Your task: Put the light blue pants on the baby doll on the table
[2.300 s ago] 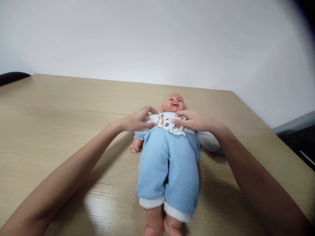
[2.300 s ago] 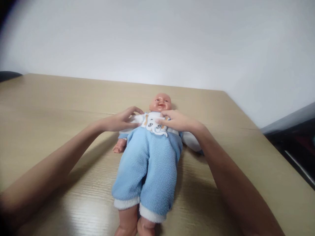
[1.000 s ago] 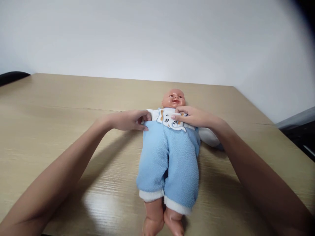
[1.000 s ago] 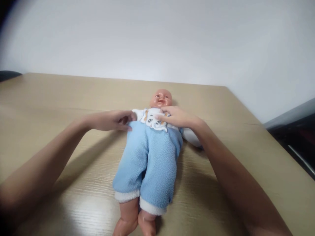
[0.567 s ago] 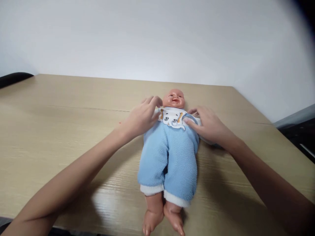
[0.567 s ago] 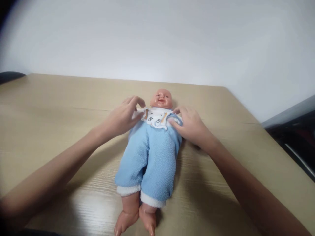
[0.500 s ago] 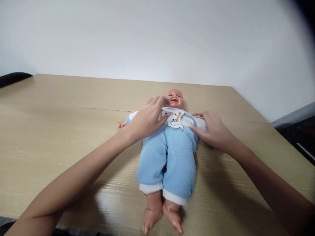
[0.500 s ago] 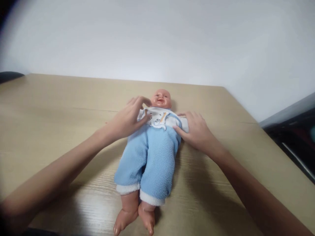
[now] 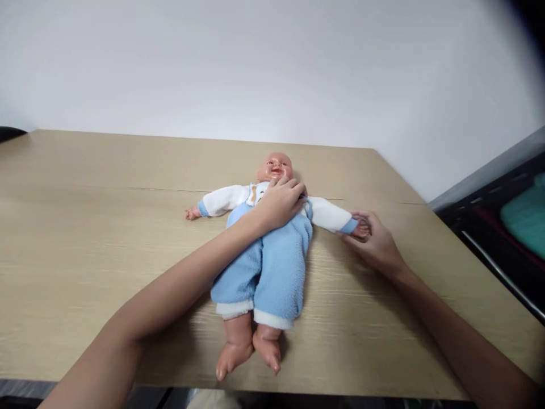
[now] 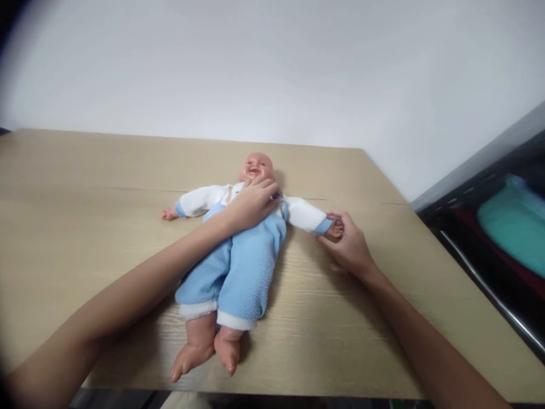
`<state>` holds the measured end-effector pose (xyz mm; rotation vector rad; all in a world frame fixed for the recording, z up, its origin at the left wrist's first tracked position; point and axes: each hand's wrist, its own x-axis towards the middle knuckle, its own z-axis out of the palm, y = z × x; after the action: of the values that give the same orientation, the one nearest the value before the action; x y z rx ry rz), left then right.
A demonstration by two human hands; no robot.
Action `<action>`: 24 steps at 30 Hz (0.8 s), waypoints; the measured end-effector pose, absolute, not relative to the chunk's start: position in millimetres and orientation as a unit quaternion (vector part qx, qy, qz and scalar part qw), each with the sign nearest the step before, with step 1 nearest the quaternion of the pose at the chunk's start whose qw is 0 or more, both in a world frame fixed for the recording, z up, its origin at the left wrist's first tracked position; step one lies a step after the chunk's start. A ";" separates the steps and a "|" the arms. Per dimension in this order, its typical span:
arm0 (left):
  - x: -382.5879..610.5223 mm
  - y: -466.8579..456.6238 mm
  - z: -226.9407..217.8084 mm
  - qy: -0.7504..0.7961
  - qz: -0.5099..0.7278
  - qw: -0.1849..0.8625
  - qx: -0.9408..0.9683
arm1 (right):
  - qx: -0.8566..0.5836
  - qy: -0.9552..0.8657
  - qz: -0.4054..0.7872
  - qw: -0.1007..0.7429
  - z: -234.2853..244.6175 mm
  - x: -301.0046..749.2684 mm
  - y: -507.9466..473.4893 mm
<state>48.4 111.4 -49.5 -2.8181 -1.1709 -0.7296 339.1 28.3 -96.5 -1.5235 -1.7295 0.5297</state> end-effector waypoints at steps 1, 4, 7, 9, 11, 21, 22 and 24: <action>47.1 110.2 -50.0 -0.363 -0.248 -0.002 -0.898 | -0.579 -0.654 0.228 0.430 -96.1 336.6 31.7; 44.5 107.7 -50.7 -0.313 -0.296 -0.020 -0.902 | -0.502 -0.594 0.295 0.555 -93.7 326.7 46.9; 43.1 106.5 -51.2 -0.259 -0.337 -0.029 -0.905 | -0.451 -0.586 0.311 0.597 -86.6 309.3 65.6; 41.8 105.1 -51.2 -0.234 -0.363 -0.022 -0.902 | -0.432 -0.600 0.307 0.599 -81.2 293.6 77.0; 40.0 102.7 -51.0 -0.221 -0.387 -0.005 -0.895 | -0.424 -0.614 0.301 0.594 -78.1 277.2 86.2; 28.7 94.7 -60.0 -0.159 -0.422 0.111 -0.886 | -0.357 -0.759 0.227 0.494 -97.1 256.2 87.4; 28.4 95.1 -60.5 -0.158 -0.432 0.107 -0.881 | -0.349 -0.769 0.223 0.486 -97.5 257.9 85.4; 28.0 96.4 -60.1 -0.148 -0.467 0.080 -0.868 | -0.334 -0.785 0.218 0.475 -96.9 260.0 81.6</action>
<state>28.0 96.4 -60.1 -2.5963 -0.4413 -1.3981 260.0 81.6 -96.9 -0.8161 -1.9187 0.5343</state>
